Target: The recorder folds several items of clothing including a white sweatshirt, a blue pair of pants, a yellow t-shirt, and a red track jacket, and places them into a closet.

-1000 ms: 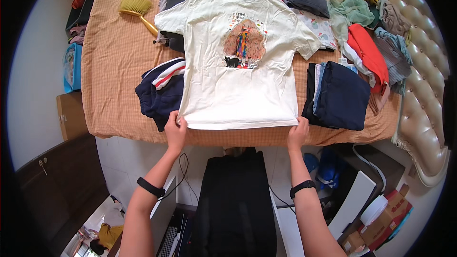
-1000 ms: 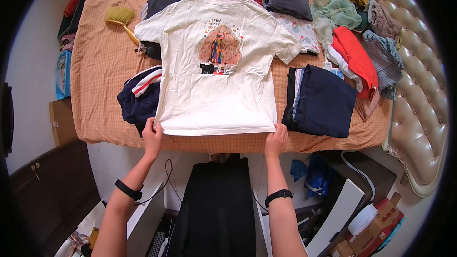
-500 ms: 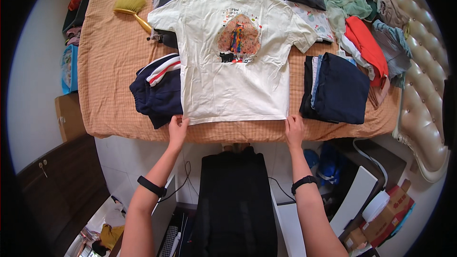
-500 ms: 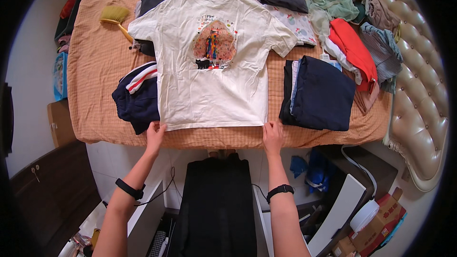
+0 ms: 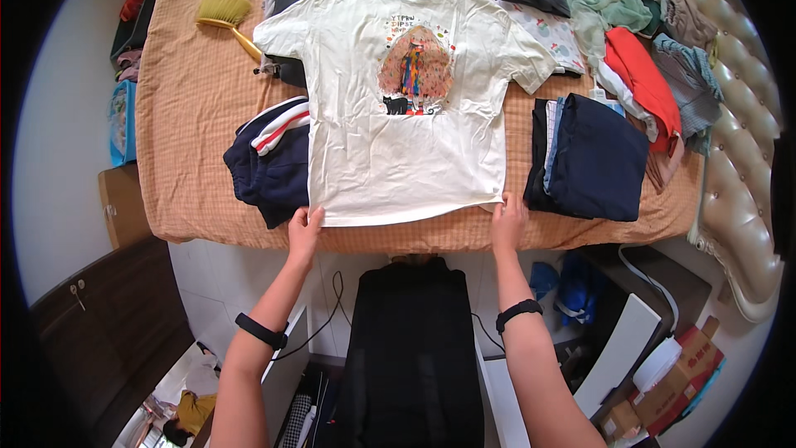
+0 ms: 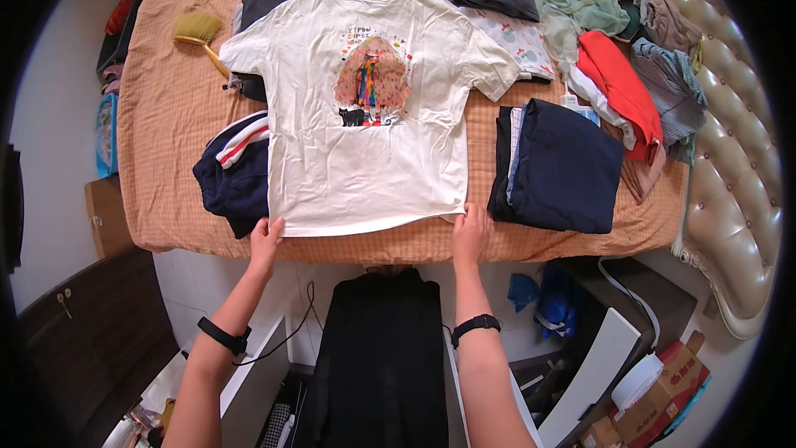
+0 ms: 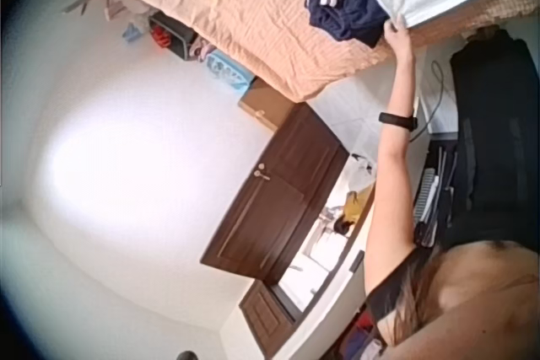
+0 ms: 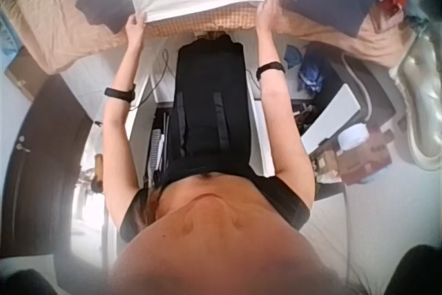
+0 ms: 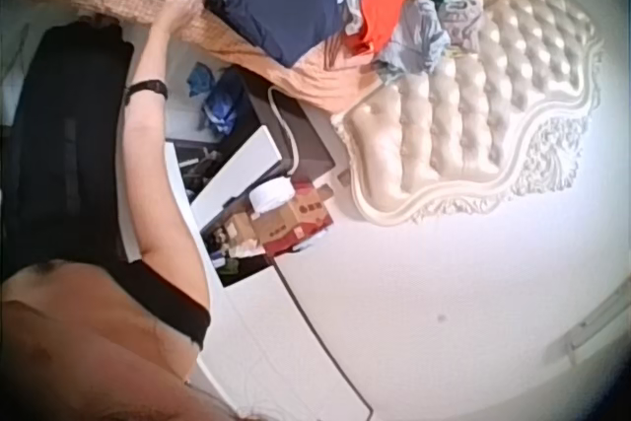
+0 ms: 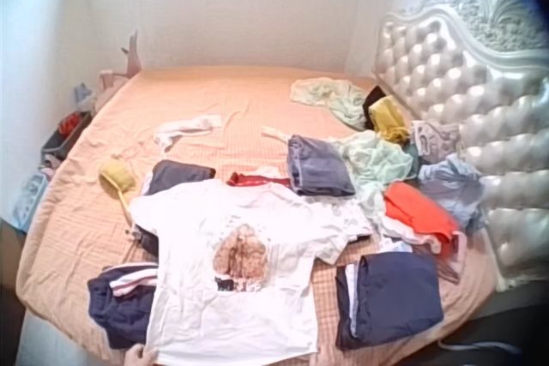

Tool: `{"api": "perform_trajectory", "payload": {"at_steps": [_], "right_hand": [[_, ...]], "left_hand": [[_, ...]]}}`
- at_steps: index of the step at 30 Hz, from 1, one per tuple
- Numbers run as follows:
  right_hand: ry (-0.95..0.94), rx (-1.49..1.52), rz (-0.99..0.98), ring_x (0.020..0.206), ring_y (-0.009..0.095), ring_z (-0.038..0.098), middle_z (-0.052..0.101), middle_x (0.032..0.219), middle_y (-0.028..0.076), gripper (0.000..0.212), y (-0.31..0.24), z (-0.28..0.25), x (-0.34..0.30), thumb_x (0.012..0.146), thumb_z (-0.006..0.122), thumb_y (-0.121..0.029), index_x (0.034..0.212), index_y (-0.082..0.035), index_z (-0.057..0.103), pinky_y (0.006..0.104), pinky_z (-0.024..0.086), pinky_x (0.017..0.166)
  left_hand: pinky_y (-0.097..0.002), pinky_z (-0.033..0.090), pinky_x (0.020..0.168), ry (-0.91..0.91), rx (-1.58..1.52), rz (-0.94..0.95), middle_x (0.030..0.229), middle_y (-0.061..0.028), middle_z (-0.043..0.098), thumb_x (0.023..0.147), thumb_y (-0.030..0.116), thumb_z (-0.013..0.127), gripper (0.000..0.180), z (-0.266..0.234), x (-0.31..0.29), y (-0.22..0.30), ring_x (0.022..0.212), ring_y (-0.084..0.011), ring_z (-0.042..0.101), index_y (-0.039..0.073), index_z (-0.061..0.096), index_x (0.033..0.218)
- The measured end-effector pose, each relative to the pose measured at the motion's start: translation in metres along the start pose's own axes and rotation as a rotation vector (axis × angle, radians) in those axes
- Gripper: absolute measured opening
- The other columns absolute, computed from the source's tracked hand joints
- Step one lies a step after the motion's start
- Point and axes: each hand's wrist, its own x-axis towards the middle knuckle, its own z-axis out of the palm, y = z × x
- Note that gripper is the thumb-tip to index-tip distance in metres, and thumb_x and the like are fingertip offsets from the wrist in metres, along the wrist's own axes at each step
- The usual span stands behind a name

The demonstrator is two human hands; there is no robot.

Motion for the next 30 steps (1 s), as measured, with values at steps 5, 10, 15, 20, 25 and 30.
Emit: {"api": "perform_trajectory", "payload": {"at_steps": [5, 10, 15, 20, 25, 30], "right_hand": [[0.147, 0.151, 0.234, 0.084, 0.036, 0.055, 0.057, 0.092, 0.016, 0.017, -0.007, -0.005, -0.018, 0.081, 0.047, -0.006, 0.098, -0.008, 0.048, 0.0433, 0.042, 0.066], [0.188, 0.092, 0.288, 0.075, 0.036, 0.059, 0.061, 0.091, 0.015, 0.023, -0.014, -0.005, -0.023, 0.083, 0.044, -0.007, 0.105, -0.012, 0.051, 0.0436, 0.044, 0.062], [0.256, 0.031, 0.136, 0.083, 0.032, 0.059, 0.061, 0.098, 0.012, 0.031, -0.002, -0.002, -0.028, 0.083, 0.045, -0.005, 0.112, -0.012, 0.055, 0.0395, 0.046, 0.066], [0.12, -0.008, 0.232, 0.085, 0.03, 0.057, 0.06, 0.097, 0.01, 0.031, -0.005, -0.007, -0.041, 0.083, 0.047, -0.006, 0.112, -0.01, 0.056, 0.0371, 0.046, 0.069], [-0.029, 0.03, 0.259, 0.09, 0.031, 0.055, 0.057, 0.099, 0.013, 0.025, -0.015, -0.021, -0.031, 0.08, 0.046, -0.004, 0.103, -0.004, 0.057, 0.0372, 0.044, 0.074], [-0.005, 0.166, 0.115, 0.09, 0.03, 0.055, 0.056, 0.097, 0.012, 0.019, -0.03, -0.034, 0.011, 0.081, 0.047, -0.007, 0.097, -0.003, 0.056, 0.0371, 0.045, 0.074]], "left_hand": [[-0.0238, 0.047, 0.063, -0.005, -0.112, -0.005, 0.083, -0.0021, 0.054, 0.085, 0.022, 0.057, 0.021, -0.01, -0.002, -0.003, 0.073, -0.0082, 0.053, 0.003, 0.049, 0.089], [-0.0241, 0.048, 0.062, 0.034, -0.152, -0.033, 0.083, -0.0032, 0.054, 0.085, 0.019, 0.058, 0.022, -0.004, -0.001, -0.002, 0.074, -0.0085, 0.053, 0.001, 0.048, 0.091], [-0.0235, 0.048, 0.06, 0.093, -0.071, 0.066, 0.081, -0.0035, 0.055, 0.084, 0.017, 0.058, 0.022, -0.003, -0.003, 0.0, 0.07, -0.0081, 0.053, -0.001, 0.05, 0.093], [-0.0219, 0.046, 0.055, 0.043, 0.059, 0.078, 0.073, -0.003, 0.057, 0.082, 0.017, 0.06, 0.022, -0.011, 0.003, -0.008, 0.06, -0.0077, 0.052, -0.003, 0.054, 0.09], [-0.0217, 0.043, 0.05, -0.175, 0.219, 0.042, 0.07, -0.0029, 0.057, 0.082, 0.016, 0.06, 0.02, -0.033, 0.011, -0.01, 0.06, -0.0082, 0.053, -0.002, 0.056, 0.089], [-0.0233, 0.048, 0.057, -0.585, 0.437, -0.216, 0.069, -0.0021, 0.059, 0.083, 0.025, 0.058, 0.023, -0.061, 0.027, 0.06, 0.061, -0.0098, 0.057, 0.002, 0.057, 0.08]]}}
